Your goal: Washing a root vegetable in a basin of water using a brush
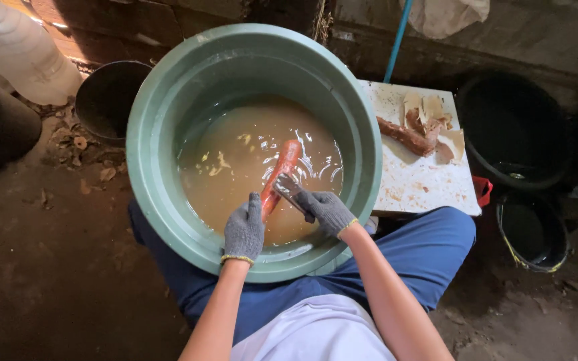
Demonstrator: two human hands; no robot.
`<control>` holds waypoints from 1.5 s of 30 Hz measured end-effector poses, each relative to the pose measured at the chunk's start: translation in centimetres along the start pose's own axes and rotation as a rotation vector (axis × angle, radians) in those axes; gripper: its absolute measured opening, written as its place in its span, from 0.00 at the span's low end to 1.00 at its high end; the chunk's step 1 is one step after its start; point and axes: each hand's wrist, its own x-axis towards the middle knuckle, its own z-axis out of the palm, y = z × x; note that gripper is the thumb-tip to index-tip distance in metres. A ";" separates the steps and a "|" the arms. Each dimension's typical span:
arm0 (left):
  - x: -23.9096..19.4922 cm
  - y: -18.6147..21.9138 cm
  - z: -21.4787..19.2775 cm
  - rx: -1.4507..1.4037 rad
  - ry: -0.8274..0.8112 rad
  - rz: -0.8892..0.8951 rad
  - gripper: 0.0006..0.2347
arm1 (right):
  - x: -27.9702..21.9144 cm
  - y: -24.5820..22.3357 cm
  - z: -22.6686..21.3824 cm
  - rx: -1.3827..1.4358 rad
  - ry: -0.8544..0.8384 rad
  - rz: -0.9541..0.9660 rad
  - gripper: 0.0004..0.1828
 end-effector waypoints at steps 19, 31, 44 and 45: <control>0.7 -0.6 -0.3 0.329 -0.109 0.443 0.13 | -2.2 -2.6 -1.5 0.168 0.183 0.025 0.27; 0.5 -1.5 1.1 -0.047 -0.190 -0.105 0.25 | 0.9 0.4 -1.2 0.524 0.246 0.092 0.26; -0.2 0.0 0.6 0.034 -0.189 -0.076 0.24 | 4.3 2.9 -2.2 0.363 0.243 0.099 0.32; -0.3 0.0 0.6 0.021 -0.202 -0.082 0.24 | 4.4 2.7 -2.3 0.422 0.287 0.106 0.32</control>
